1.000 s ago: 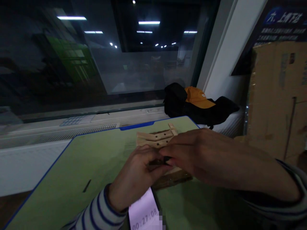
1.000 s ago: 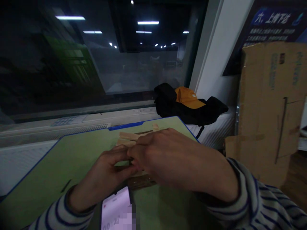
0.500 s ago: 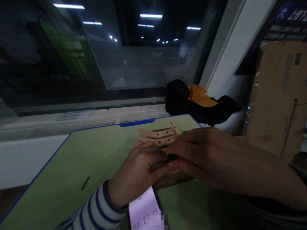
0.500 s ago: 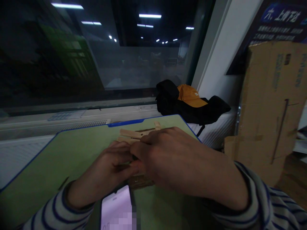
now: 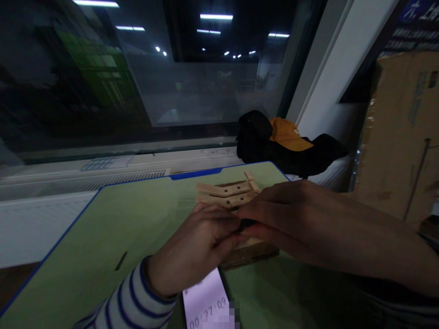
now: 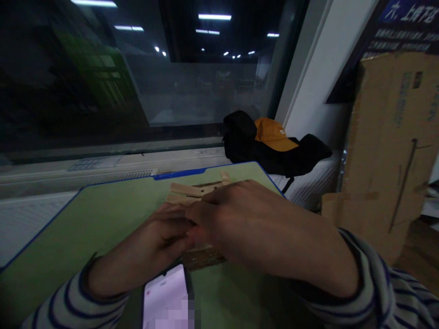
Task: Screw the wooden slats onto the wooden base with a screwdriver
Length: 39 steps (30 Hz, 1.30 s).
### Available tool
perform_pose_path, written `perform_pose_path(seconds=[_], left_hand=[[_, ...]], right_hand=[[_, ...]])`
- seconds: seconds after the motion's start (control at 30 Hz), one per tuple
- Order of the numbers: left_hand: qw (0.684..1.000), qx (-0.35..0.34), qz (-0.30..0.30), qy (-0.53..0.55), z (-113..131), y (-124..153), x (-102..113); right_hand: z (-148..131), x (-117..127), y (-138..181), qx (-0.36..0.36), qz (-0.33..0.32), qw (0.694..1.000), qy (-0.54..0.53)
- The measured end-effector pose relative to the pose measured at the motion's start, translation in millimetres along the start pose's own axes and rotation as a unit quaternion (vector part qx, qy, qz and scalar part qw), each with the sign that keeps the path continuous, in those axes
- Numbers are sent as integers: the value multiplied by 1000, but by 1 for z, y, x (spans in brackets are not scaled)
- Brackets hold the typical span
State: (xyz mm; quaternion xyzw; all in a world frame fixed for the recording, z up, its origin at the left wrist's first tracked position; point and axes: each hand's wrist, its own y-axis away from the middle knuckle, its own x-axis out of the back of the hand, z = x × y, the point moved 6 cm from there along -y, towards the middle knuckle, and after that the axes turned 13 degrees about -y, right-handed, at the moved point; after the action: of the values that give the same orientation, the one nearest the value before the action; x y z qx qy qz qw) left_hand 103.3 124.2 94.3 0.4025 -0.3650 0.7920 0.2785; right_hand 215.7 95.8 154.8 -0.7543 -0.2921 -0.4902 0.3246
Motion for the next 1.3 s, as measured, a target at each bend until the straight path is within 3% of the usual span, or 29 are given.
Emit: perform_pose_path(seconds=[0.23,0.47,0.67,1.0,1.1,1.17,1.3], left_hand=[[997,40,59,-22,-5,1,2],[1000,21,10,9,-3,1,-3],[999,-13,-35,20,0,0,-3],[998,21,63,3,-4,0,5],[999,6,33,4,-1,0,2],[1000,6,2,6,-1,0,0],[999,-13,-29,13,2,0,-1]], right_hand=[[4,4,-6,-26,3,1000,-4],[-5,3,0,35,-17,998,-41],[-2,-4,1,-1,-24,1000,-20],[-9,-5,-8,16,-5,999,36],[-10,1,-3,34,13,999,9],[-11,2,0,44,-8,999,-24],[-6,-2,1,-2,-52,998,-43]])
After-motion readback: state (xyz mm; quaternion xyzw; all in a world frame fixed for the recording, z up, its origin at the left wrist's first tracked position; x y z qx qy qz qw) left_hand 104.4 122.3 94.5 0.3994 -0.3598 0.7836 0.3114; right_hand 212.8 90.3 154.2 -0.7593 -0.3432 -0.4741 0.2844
